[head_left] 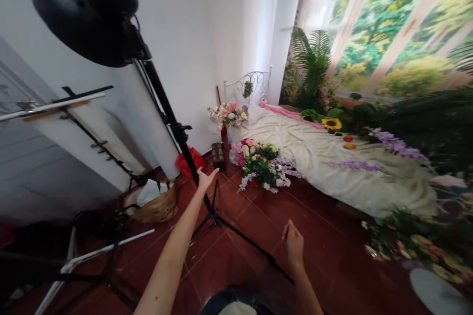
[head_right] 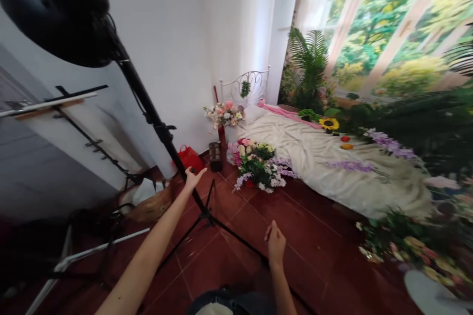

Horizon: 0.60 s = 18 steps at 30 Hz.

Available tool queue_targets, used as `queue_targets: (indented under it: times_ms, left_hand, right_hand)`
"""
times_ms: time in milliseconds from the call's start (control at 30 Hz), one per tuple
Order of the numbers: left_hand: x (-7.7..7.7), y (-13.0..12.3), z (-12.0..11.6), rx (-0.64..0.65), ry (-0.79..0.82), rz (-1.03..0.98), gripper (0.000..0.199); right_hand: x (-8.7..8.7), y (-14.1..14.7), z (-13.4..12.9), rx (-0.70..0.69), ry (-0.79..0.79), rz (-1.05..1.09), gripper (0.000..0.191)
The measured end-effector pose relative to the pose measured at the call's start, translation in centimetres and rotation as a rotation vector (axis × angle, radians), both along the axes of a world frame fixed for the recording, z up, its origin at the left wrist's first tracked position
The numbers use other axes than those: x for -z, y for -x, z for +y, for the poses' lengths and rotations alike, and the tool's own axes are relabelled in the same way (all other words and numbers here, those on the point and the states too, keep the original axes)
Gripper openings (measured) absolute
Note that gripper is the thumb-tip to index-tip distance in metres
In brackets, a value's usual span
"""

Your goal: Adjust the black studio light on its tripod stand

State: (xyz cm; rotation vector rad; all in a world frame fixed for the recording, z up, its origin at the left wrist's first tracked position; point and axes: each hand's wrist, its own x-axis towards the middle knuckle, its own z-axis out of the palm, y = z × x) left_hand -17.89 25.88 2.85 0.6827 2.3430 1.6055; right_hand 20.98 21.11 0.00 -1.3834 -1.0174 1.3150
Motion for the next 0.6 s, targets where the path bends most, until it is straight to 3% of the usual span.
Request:
queue_targets:
  times_ms: [133,200,300,400,500,600]
  left_hand:
    - [0.7,0.6,-1.1,-0.001,0.017,-0.003,0.035]
    - [1.0,1.1,-2.8,0.006,0.029,0.013,0.026]
    - [0.5,2.6,-5.7,-0.048,0.153,0.032,0.032]
    - [-1.3,4.6,-7.9,-0.137,0.242,0.087,0.039]
    - [-3.0,6.2,-8.3,-0.168,0.123,0.199,0.046]
    - [-3.9,6.8,-7.1,-0.066,-0.090,0.175,0.051]
  right_hand:
    - [-0.6,6.6,0.0,-0.221,-0.037,-0.029,0.050]
    - [-0.9,9.1,0.5,-0.324,-0.063,-0.035,0.050]
    - [-1.3,12.6,1.9,-0.474,-0.110,-0.054,0.052]
    - [-1.9,16.6,4.1,-0.601,-0.151,-0.053,0.053]
    - [-2.3,21.5,6.7,-0.727,-0.144,-0.070,0.054]
    - [-2.6,26.7,9.1,-0.851,-0.054,-0.130,0.054]
